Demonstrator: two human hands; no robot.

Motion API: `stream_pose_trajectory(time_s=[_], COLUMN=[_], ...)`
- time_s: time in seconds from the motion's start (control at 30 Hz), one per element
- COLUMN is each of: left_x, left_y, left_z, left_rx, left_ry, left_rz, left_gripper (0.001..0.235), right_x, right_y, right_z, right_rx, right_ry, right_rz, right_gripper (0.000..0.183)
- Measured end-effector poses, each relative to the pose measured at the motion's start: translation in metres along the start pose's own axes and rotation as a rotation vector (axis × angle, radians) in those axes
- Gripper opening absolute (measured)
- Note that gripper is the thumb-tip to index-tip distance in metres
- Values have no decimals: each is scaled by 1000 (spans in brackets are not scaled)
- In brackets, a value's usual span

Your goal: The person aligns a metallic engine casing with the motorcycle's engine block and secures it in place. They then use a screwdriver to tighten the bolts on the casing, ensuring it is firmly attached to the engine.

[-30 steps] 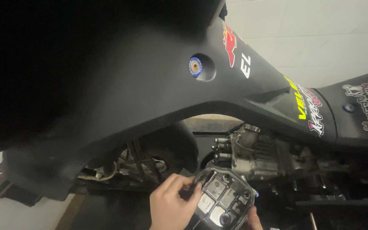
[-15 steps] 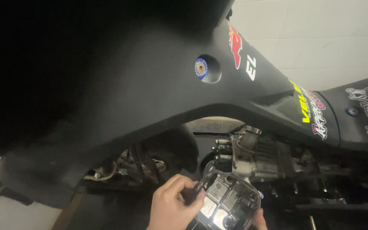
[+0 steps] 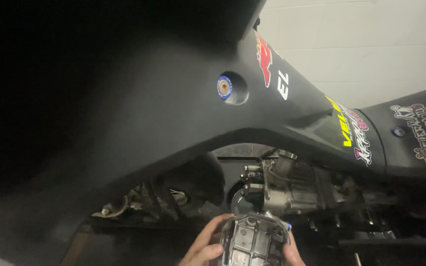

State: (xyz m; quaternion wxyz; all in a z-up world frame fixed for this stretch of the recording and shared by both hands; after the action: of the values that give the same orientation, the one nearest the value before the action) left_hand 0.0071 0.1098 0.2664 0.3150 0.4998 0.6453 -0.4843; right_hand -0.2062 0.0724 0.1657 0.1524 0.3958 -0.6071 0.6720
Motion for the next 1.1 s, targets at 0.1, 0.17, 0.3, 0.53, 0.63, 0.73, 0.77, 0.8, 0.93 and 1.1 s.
stream_pose_trajectory(time_s=[0.1, 0.17, 0.3, 0.53, 0.63, 0.73, 0.77, 0.8, 0.93, 1.1], left_x=[35, 40, 38, 36, 41, 35, 34, 33, 44, 38], left_y=[14, 14, 8, 10, 14, 7, 5, 4, 12, 4], left_z=[20, 21, 14, 15, 12, 6, 7, 8, 15, 8], left_rx=[21, 55, 42, 108, 98, 86, 95, 78, 46, 14], left_ry=[-147, -236, -240, -278, -300, -339, -343, -345, -359, -355], left_rz=[-107, -154, -215, -183, -153, -193, -193, -165, -115, -243], left_gripper=[96, 96, 95, 94, 93, 91, 91, 90, 88, 90], right_x=[40, 77, 157, 148, 145, 143, 145, 148, 156, 159], right_y=[0, -29, -147, -183, -177, -177, -177, -177, -175, -144], right_z=[31, 29, 4, 11, 15, 15, 14, 13, 5, -7], right_rx=[-50, -99, 23, 197, 181, 122, 117, 109, 80, 5], right_ry=[144, 276, 1051, 974, 945, 863, 870, 853, 889, 915], right_rz=[-297, -587, -1284, -1388, -1341, -1318, -1323, -1312, -1274, -1233], right_gripper=[81, 83, 51, 19, 18, 15, 15, 16, 24, 24])
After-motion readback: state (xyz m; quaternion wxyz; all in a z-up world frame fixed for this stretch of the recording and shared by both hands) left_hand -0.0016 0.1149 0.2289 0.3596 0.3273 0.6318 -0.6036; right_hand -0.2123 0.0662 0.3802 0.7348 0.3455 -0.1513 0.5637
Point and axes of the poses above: each hand's wrist, its own z-axis towards the middle knuckle, its own y-axis out of the back of the hand, x = y × z, the point moved 5 cm from there along z, towards the middle knuckle, and after that the axes turned 7 degrees about -x, right-handed, at the moved point
